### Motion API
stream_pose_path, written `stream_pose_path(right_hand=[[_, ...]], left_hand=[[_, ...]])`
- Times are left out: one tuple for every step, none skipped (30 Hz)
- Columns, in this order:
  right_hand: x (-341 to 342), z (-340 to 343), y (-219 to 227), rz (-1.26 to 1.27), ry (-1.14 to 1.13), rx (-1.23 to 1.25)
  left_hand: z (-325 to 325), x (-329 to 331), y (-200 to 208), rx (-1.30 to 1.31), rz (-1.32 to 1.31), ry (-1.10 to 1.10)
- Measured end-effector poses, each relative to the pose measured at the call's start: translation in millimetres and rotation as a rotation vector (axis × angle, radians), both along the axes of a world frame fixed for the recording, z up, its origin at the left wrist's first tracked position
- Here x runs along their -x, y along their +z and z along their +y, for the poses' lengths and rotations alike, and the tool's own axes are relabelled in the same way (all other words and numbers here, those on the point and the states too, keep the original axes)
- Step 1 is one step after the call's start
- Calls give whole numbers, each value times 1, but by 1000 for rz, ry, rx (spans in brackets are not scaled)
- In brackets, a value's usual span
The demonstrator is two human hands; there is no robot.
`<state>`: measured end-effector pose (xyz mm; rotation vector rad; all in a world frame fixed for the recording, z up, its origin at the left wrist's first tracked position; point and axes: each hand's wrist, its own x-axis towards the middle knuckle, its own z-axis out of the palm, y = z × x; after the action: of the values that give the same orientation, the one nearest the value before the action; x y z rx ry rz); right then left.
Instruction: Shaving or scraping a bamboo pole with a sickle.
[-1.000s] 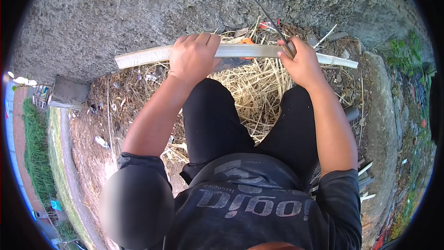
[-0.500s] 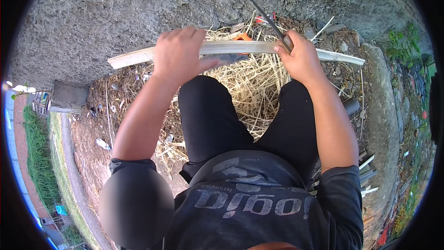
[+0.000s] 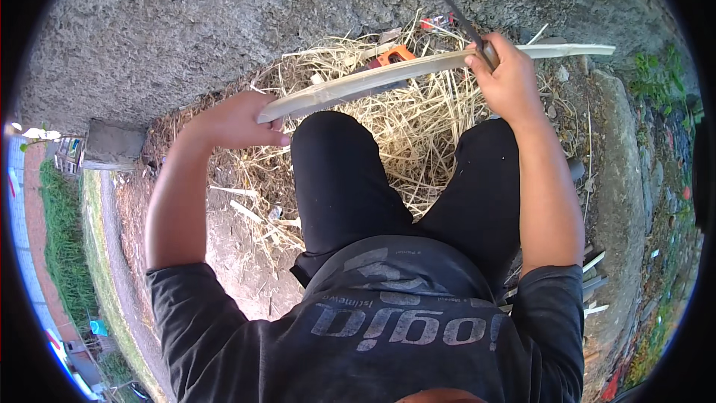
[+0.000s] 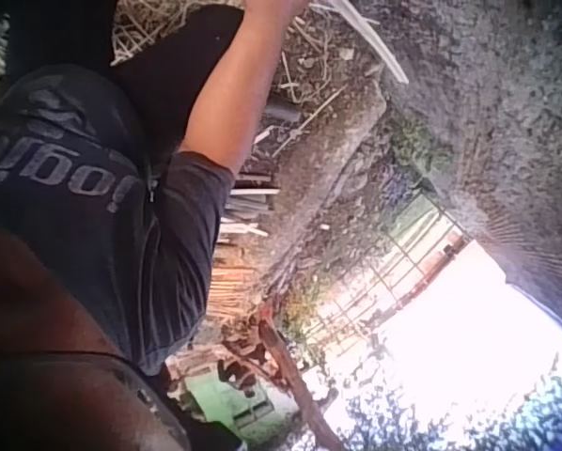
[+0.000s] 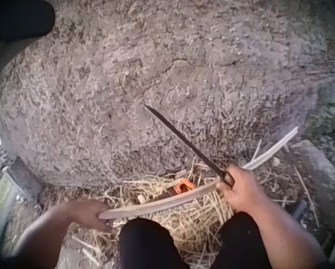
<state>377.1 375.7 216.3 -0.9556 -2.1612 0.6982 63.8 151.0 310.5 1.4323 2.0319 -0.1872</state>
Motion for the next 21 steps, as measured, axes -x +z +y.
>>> stream_pose_path(right_hand=[[-1,3,-4,22,8,-45],[-1,4,-4,20,12,-41],[0,6,-3,114,18,-258],[1,7,-1,209,21,-476],[-4,9,-1,158,31,-466],[-5,3,6,160,35,-470],[-7,-6,17,-7,48,-359],[-10,-17,24,-176,53,-245],[-13,-26,27,-151,136,-189],[-10,-32,24,-154,131,-191],[-7,-37,17,-112,183,-210],[-4,-41,10,-73,234,-225],[-3,-43,8,-159,256,-298],[1,-45,7,-179,323,-274],[4,-45,4,-219,318,-309],[5,-45,1,-259,314,-344],[6,-43,-3,-260,307,-344],[6,-39,-6,-273,277,-379],[6,-35,-7,-286,247,-414],[6,-31,-6,-287,247,-415],[3,-28,-2,-339,207,-413]], left_hand=[[-1,-1,-9,-20,-32,69],[-3,-2,-18,-42,-62,141],[-5,-2,-27,-91,-45,110],[-6,-5,-34,-91,-45,115],[-3,-11,-42,-99,-100,165],[-2,-14,-50,-108,-152,217],[-2,-13,-62,-196,-176,203],[2,-21,-64,-199,-178,199],[8,-33,-65,-235,-161,279],[11,-39,-65,-270,-144,361],[12,-39,-74,-357,-103,301],[15,-42,-77,-359,-106,295],[18,-47,-79,-381,-67,316],[20,-50,-80,-405,-29,337],[22,-50,-83,-399,-3,356],[23,-52,-82,-402,-3,353],[23,-58,-79,-400,-14,346],[23,-64,-76,-397,-26,339],[21,-70,-74,-450,-63,332],[19,-71,-74,-451,-64,332],[17,-71,-75,-463,-31,326]])
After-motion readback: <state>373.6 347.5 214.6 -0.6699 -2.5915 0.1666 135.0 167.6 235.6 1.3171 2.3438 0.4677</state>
